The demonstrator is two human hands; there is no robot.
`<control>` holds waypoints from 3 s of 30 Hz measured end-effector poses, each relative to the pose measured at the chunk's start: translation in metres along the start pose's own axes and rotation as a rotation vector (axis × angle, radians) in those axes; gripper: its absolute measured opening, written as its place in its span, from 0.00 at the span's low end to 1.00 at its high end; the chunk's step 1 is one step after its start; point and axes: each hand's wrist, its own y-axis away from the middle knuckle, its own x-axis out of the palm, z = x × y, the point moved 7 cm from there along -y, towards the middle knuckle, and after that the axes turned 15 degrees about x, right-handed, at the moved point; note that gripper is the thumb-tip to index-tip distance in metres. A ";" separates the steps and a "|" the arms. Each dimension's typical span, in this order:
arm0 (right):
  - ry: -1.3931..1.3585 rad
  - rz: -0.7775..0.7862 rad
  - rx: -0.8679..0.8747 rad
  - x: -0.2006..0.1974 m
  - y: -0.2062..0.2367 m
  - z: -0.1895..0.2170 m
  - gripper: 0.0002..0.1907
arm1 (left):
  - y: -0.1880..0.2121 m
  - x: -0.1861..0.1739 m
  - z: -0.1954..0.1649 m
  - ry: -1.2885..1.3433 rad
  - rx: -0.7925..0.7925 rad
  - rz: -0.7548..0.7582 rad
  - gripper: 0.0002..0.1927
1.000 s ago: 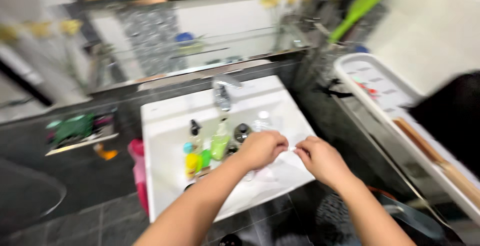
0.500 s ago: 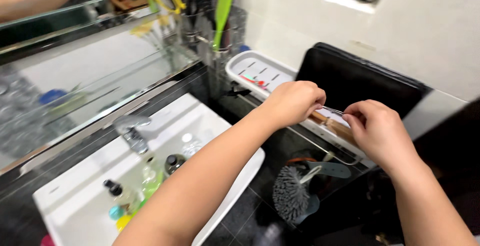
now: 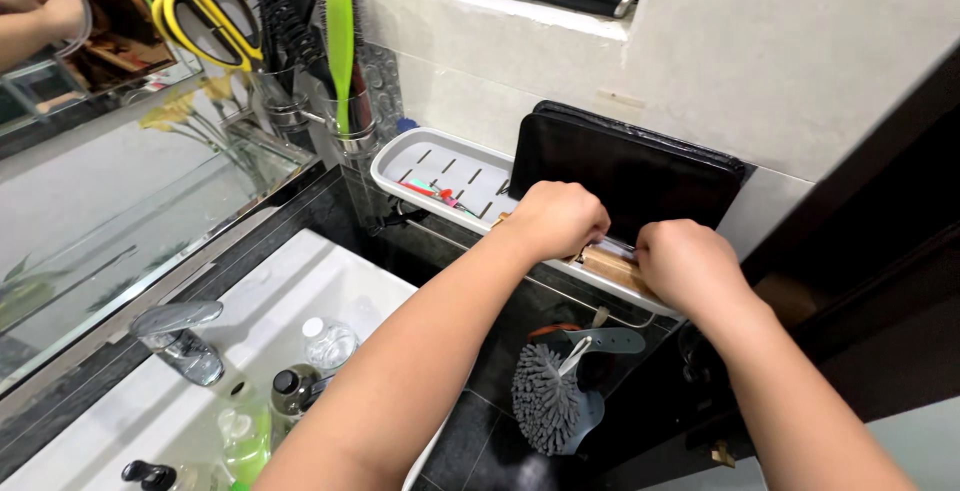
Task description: The person organizes toiletries on a bathroom sink counter. They pick up bottles, tubes, and a black pouch from the sink basin and counter, open and close some containers, and arrange them on the glass shelf and a white tray beside the sink.
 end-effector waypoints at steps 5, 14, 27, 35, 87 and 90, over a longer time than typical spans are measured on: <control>-0.006 0.030 0.017 0.005 -0.008 0.004 0.11 | -0.004 0.001 0.003 0.001 0.029 0.034 0.05; -0.081 0.080 0.043 0.004 -0.009 0.009 0.08 | -0.004 0.003 0.009 0.050 -0.049 0.147 0.07; -0.204 0.034 0.011 -0.009 -0.007 0.002 0.10 | -0.007 -0.001 0.004 0.003 -0.045 0.110 0.04; -0.363 -0.269 -0.140 -0.071 0.028 0.046 0.11 | 0.026 -0.071 0.000 -0.038 -0.013 -0.103 0.06; -0.591 0.661 -0.598 0.269 0.121 0.350 0.12 | 0.457 0.099 0.060 -0.030 -1.143 -0.100 0.05; -0.575 0.666 -0.595 0.265 0.123 0.345 0.12 | 0.454 0.099 0.057 -0.008 -1.137 -0.040 0.06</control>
